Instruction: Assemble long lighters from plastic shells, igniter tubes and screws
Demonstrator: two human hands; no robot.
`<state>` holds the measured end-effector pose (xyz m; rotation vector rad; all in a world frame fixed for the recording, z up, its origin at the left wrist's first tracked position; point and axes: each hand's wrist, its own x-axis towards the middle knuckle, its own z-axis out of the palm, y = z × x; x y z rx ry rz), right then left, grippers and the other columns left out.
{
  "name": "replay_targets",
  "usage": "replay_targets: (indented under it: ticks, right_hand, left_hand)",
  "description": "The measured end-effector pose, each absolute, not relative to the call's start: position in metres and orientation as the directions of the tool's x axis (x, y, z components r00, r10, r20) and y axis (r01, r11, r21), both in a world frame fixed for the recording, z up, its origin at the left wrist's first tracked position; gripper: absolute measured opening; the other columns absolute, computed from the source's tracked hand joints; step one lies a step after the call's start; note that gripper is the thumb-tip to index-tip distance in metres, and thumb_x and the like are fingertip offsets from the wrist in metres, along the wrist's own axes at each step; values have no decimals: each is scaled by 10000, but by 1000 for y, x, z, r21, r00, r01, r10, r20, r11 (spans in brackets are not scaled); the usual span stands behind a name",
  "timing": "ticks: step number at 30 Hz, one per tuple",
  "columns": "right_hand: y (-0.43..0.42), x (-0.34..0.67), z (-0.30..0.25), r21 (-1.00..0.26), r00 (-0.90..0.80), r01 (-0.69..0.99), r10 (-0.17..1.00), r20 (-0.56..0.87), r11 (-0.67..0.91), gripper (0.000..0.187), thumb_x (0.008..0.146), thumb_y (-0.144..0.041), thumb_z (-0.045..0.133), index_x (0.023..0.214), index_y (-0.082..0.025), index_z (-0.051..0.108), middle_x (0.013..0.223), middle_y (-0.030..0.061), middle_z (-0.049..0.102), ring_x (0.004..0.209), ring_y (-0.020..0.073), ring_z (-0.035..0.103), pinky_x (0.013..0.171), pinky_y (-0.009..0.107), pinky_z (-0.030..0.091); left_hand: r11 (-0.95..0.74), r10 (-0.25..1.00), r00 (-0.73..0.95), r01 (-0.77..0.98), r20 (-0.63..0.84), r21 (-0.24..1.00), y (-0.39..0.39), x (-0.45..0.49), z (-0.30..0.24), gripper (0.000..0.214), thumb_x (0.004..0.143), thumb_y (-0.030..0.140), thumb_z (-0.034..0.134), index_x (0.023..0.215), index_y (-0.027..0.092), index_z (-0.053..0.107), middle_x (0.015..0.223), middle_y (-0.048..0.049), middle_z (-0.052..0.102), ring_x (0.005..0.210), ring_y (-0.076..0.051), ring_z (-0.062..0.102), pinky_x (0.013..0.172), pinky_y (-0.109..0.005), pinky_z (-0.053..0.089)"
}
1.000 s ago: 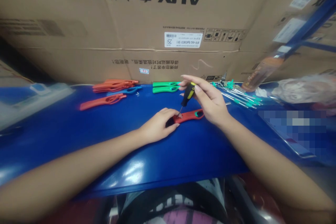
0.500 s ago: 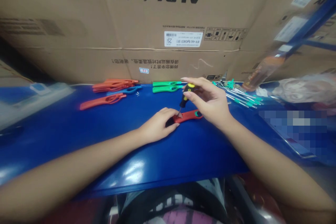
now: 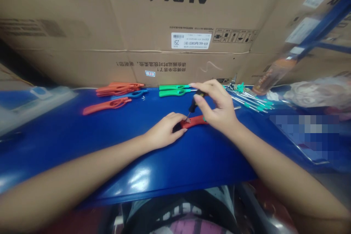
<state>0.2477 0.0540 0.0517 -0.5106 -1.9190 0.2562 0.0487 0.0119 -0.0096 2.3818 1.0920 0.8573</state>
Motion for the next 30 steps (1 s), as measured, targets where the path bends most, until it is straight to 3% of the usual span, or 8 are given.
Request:
replay_targets:
  ticks: [4,8,10,14,18,20,25,30]
  right_hand:
    - [53,247,55,-624,-475,19,556,682,781,299,1029,-319,482,1275,-257,642,1154,78,678,1024,186,669,871,365,587]
    - [54,247,51,-550,-306,147,566,766,822,231,900,-368,705,1098,-253,726,965,44,690,874,187,660,844,381,588]
    - [54,247,51,-526,-299,175,554,777,832,262,934,-379,657,1163,-267,717,1030,56,699,927,198,662,899,409,573]
    - [53,247,53,-650,-479,28,581,658,760,387,1015,-370,516,1388,-289,581,1175,69,699,1040,205,671,909,411,583]
    - [50,246,54,-496,-347,179,526,776,850,304,900,-329,705,1199,-278,715,1002,53,689,881,197,660,865,410,587]
    - [50,247,54,-430,-329,223,482,812,875,305,911,-306,687,1214,-275,711,1034,63,682,918,200,655,897,415,574]
    - [51,248,56,-584,-493,61,534,687,809,389,1005,-308,534,1389,-270,585,1166,78,692,1014,193,676,881,377,591]
    - [52,251,58,-408,-328,242,470,820,880,251,912,-340,693,1140,-245,739,961,59,712,889,200,671,897,407,570]
  left_hand:
    - [-629,772,513,538,374,561,12,49,-10,187,915,193,623,1101,205,620,1119,-56,709,1070,-229,639,980,-403,499]
    - [-622,777,518,545,358,562,12,49,-10,202,917,192,624,1118,204,617,1140,-57,706,1088,-230,629,992,-408,491]
    - [-617,781,516,551,353,562,12,49,-9,198,919,196,623,1116,203,616,1139,-59,705,1084,-232,630,990,-408,491]
    - [-611,785,513,551,347,568,12,48,-9,196,917,196,625,1113,207,614,1143,-52,701,1085,-226,628,994,-401,487]
    - [-613,783,515,549,348,567,12,48,-10,204,917,194,629,1119,209,613,1131,-48,703,1084,-223,627,989,-390,485]
    - [-613,784,514,553,349,564,12,48,-10,203,916,192,630,1118,208,613,1127,-49,704,1071,-224,631,980,-391,488]
    - [-614,783,516,550,347,567,11,49,-9,197,920,197,630,1117,205,615,1138,-52,702,1082,-229,626,988,-397,485]
    - [-619,779,518,547,353,564,12,48,-10,199,920,190,627,1118,197,616,1147,-60,703,1092,-229,626,998,-400,484]
